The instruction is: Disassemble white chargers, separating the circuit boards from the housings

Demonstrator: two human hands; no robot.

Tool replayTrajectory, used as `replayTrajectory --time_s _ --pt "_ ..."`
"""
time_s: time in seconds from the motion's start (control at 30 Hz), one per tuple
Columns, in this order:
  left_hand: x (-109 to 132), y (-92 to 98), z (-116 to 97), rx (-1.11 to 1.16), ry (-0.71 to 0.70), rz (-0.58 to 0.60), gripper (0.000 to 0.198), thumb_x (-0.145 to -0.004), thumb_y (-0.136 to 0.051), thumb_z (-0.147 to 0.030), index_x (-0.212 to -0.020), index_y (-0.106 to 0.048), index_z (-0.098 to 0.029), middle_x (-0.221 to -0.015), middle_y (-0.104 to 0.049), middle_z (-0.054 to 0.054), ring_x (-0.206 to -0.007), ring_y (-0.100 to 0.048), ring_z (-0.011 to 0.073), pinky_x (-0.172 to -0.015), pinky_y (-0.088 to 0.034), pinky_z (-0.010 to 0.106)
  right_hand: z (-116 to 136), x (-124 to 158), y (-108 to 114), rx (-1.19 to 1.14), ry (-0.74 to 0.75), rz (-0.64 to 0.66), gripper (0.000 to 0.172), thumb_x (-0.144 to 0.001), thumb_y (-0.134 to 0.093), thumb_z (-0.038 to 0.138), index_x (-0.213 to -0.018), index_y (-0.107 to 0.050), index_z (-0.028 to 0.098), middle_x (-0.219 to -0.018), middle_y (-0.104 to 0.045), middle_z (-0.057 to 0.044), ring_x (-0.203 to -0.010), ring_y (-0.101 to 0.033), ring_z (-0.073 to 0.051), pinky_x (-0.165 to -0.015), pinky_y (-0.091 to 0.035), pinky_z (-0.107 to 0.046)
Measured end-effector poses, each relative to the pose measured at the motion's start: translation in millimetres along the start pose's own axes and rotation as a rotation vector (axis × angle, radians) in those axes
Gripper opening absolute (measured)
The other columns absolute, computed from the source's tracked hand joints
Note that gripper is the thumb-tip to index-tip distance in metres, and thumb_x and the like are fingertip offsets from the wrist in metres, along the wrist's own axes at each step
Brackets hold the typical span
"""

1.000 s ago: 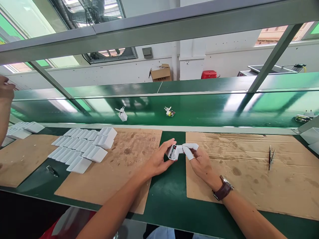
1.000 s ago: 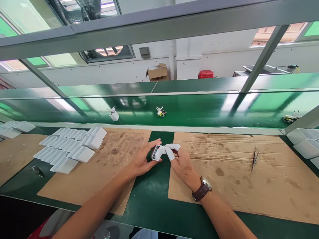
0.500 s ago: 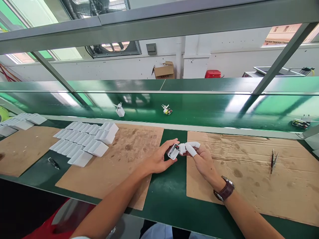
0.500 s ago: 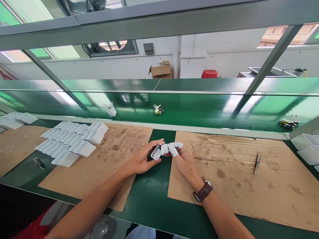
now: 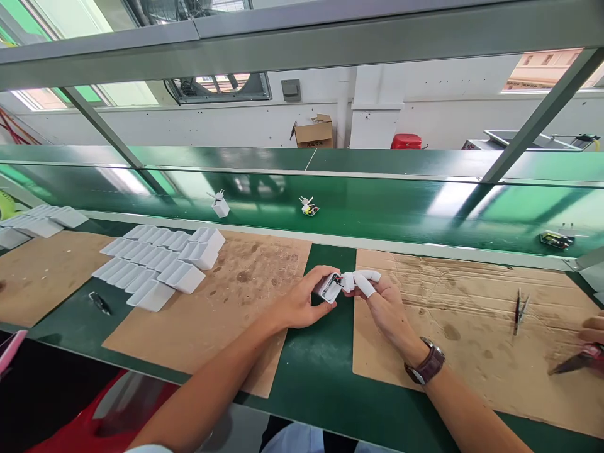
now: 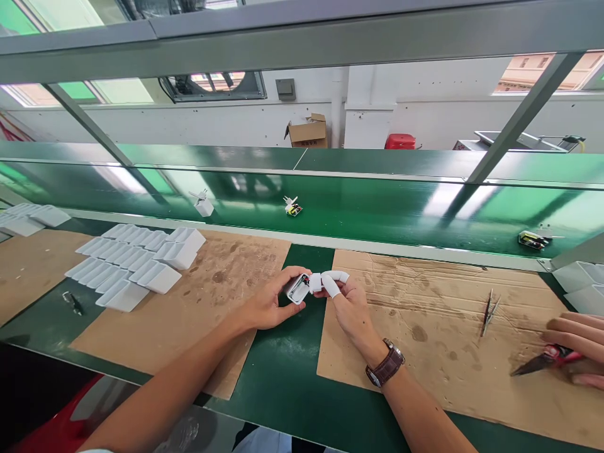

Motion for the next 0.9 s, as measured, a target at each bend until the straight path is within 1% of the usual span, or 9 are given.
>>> replayTrajectory --time_s 0.13,0.23,0.3,0.37,0.47,0.57,0.7,0.8,0.9 --pt "-0.5 2.6 -2.8 -0.08 -0.033 -0.027 0.058 -0.084 -0.068 -0.017 -0.137 -0.048 -0.025 -0.128 -0.061 0.01 -0.107 -0.063 0.0243 -0.084 -0.057 0.034 3.4 0.1 8.7 0.049 0.091 -0.08 0.043 -0.094 -0.065 0.059 -0.118 -0.068 0.023 -0.112 -0.078 -0.01 -0.1 -0.075 -0.025 -0.09 -0.064 -0.046" --pt "-1.2 4.9 -7.0 -0.153 -0.077 -0.033 0.056 -0.081 -0.067 -0.015 -0.133 -0.05 -0.024 -0.126 -0.062 0.009 -0.111 -0.063 0.0257 -0.09 -0.056 0.037 5.6 2.5 3.6 0.104 0.165 0.022 0.043 -0.095 -0.065 0.053 -0.129 -0.063 0.026 -0.128 -0.073 -0.011 -0.113 -0.072 -0.026 -0.098 -0.062 -0.047" --pt "-1.4 5.8 -9.7 -0.184 -0.101 -0.033 0.055 -0.078 -0.067 -0.013 -0.13 -0.052 -0.024 -0.124 -0.062 0.009 -0.111 -0.063 0.0263 -0.093 -0.055 0.039 4.8 5.4 -2.8 0.214 0.201 0.093 0.046 -0.093 -0.069 0.047 -0.134 -0.061 0.027 -0.133 -0.07 -0.011 -0.118 -0.069 -0.025 -0.102 -0.059 -0.046" --pt "-1.3 5.7 -11.4 -0.195 -0.105 -0.028 0.056 -0.074 -0.067 -0.011 -0.126 -0.053 -0.024 -0.121 -0.062 0.008 -0.109 -0.063 0.0258 -0.093 -0.055 0.038 3.8 8.1 -8.2 0.351 0.248 0.12 0.046 -0.09 -0.072 0.039 -0.132 -0.062 0.027 -0.131 -0.07 -0.01 -0.116 -0.069 -0.025 -0.101 -0.059 -0.045" --pt "-0.8 3.8 -14.2 -0.196 -0.093 -0.008 0.055 -0.07 -0.067 -0.009 -0.122 -0.054 -0.024 -0.118 -0.061 0.007 -0.107 -0.064 0.0251 -0.09 -0.056 0.037 4.0 10.2 -12.3 0.486 0.329 0.097 0.035 -0.088 -0.068 0.03 -0.122 -0.065 0.025 -0.111 -0.073 -0.007 -0.1 -0.071 -0.023 -0.089 -0.061 -0.042" --pt "-0.1 1.9 -18.5 -0.185 -0.089 0.017 0.057 -0.067 -0.065 -0.005 -0.12 -0.055 -0.025 -0.116 -0.062 0.006 -0.108 -0.063 0.0255 -0.093 -0.056 0.038 0.8 10.0 -11.9 0.53 0.313 0.083 0.025 -0.089 -0.064 0.028 -0.114 -0.066 0.025 -0.098 -0.073 -0.005 -0.088 -0.07 -0.021 -0.08 -0.061 -0.039" --pt "0.3 2.3 -20.7 -0.159 -0.097 0.052 0.067 -0.064 -0.06 0.0 -0.125 -0.055 -0.026 -0.12 -0.063 0.005 -0.114 -0.061 0.026 -0.099 -0.054 0.04 -0.7 10.9 -9.9 0.528 0.264 0.081 0.02 -0.09 -0.059 0.027 -0.108 -0.066 0.024 -0.098 -0.075 -0.006 -0.088 -0.072 -0.022 -0.079 -0.06 -0.039" --pt "0.1 3.5 -17.3 -0.15 -0.083 0.077 0.069 -0.063 -0.06 0.0 -0.126 -0.057 -0.027 -0.119 -0.064 0.004 -0.115 -0.061 0.0259 -0.101 -0.053 0.041 4.2 12.4 -10.1 0.568 0.257 0.068 0.021 -0.088 -0.059 0.027 -0.106 -0.068 0.024 -0.1 -0.077 -0.006 -0.089 -0.072 -0.023 -0.08 -0.06 -0.04" --pt "-0.4 3.3 -13.4 -0.154 -0.069 0.101 0.069 -0.061 -0.06 0.001 -0.125 -0.059 -0.026 -0.12 -0.064 0.005 -0.115 -0.062 0.0261 -0.103 -0.053 0.042 8.0 12.5 -11.3 0.586 0.212 0.098 0.024 -0.086 -0.058 0.025 -0.107 -0.07 0.024 -0.101 -0.078 -0.006 -0.091 -0.073 -0.024 -0.081 -0.059 -0.041"
Point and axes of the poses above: each hand's wrist, its own x-axis away from the middle knuckle, its own y-axis out of the back of the hand, z = x × y, the point moved 6 cm from there along -x, towards the middle knuckle
